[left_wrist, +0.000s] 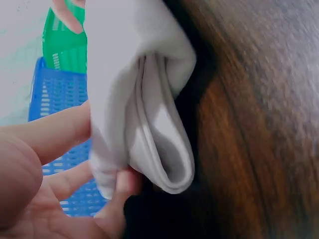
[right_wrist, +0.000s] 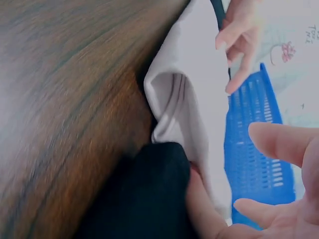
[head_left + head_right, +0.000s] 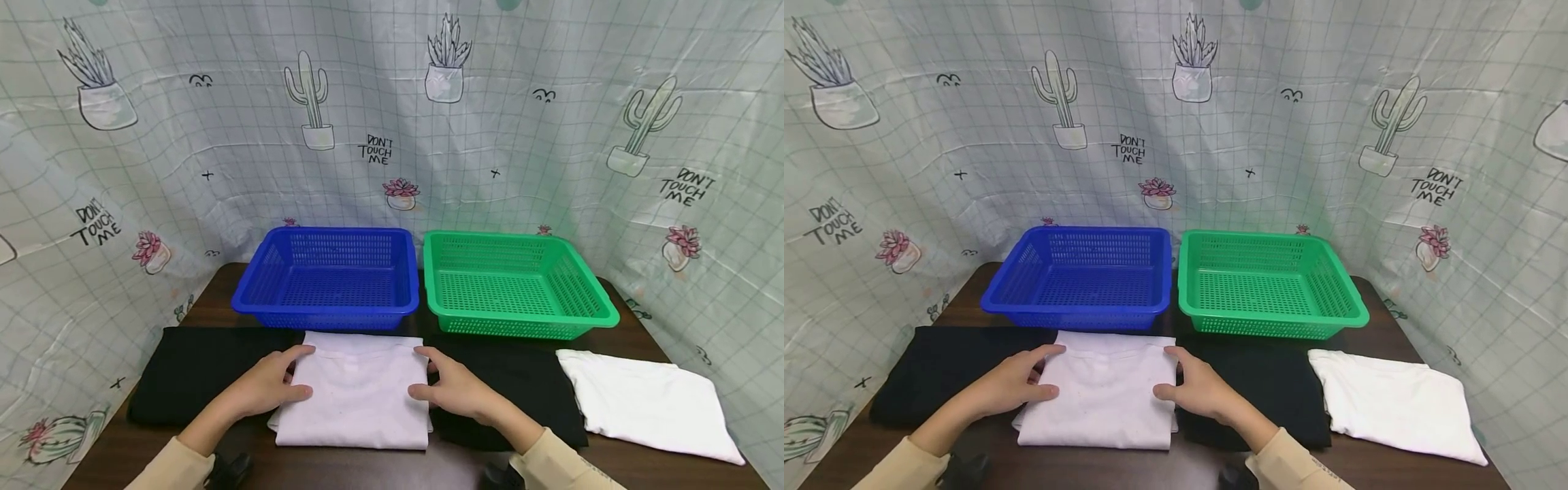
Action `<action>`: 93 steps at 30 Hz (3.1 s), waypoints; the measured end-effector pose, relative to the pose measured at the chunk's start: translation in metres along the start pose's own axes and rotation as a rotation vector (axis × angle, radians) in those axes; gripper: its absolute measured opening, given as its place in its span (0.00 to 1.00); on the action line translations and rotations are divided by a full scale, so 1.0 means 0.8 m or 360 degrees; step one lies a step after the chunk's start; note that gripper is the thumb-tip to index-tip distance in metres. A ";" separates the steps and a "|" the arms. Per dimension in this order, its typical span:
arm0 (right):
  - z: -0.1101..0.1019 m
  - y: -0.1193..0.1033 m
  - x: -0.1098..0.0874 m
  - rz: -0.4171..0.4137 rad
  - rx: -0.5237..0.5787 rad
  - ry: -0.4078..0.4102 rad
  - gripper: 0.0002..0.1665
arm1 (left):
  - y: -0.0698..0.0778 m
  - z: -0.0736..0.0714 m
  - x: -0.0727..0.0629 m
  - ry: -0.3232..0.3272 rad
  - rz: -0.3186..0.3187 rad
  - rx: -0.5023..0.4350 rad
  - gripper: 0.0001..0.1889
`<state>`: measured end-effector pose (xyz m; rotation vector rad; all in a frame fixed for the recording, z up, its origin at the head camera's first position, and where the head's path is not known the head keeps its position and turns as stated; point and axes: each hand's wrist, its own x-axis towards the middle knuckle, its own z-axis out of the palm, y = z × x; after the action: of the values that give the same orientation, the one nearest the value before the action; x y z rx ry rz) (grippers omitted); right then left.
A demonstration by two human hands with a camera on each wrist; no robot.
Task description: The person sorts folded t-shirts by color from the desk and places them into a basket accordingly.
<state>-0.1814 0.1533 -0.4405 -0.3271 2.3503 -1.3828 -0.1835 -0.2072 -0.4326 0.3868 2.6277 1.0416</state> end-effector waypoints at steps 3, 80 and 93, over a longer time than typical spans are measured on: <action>0.003 0.001 0.009 0.0054 0.0193 -0.0046 0.48 | -0.003 0.000 0.006 -0.0076 -0.0041 -0.0241 0.38; -0.056 -0.110 0.246 -0.0078 0.0622 0.0083 0.39 | -0.014 -0.156 0.179 0.0135 -0.0137 -0.1119 0.40; -0.019 -0.103 0.273 0.0065 0.0471 0.0216 0.39 | -0.037 -0.151 0.189 0.0190 -0.0296 -0.1000 0.40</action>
<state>-0.3835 0.0401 -0.4090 -0.1020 2.1974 -1.7514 -0.3706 -0.2501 -0.3936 -0.0629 2.2060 1.7665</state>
